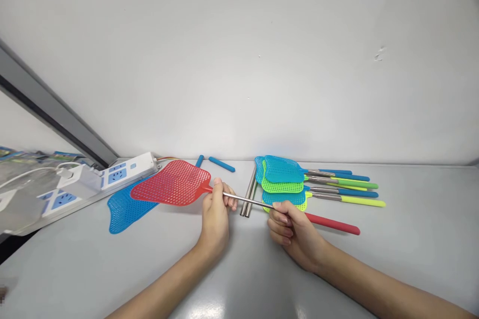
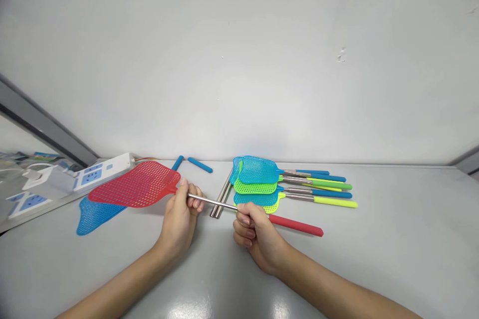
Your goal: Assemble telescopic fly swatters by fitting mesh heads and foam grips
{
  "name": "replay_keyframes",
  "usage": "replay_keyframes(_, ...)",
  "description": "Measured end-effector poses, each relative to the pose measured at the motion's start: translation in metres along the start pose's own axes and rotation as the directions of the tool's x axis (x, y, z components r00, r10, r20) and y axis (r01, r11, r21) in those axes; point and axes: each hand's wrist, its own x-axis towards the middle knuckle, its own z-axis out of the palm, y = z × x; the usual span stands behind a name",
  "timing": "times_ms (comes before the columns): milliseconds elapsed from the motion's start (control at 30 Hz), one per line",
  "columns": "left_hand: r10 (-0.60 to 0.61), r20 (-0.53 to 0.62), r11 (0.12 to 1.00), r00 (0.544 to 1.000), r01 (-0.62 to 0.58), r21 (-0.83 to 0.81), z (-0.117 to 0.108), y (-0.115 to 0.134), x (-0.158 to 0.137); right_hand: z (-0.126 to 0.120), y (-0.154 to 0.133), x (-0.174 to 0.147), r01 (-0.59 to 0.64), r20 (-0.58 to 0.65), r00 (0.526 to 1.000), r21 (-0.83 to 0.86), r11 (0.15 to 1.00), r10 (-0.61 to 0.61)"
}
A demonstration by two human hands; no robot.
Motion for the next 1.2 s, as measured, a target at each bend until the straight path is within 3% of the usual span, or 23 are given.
replay_keyframes(567,0.020,-0.032,0.996,0.999,-0.022,-0.086,-0.001,0.001,0.009,0.001,-0.001,-0.001,-0.009,-0.016,1.000,-0.014,1.000,0.008)
replay_keyframes(1200,0.026,-0.046,0.998,0.999,-0.028,-0.055,-0.003,0.002,0.011,-0.001,0.000,0.001,-0.009,0.004,1.000,-0.029,1.000,0.009)
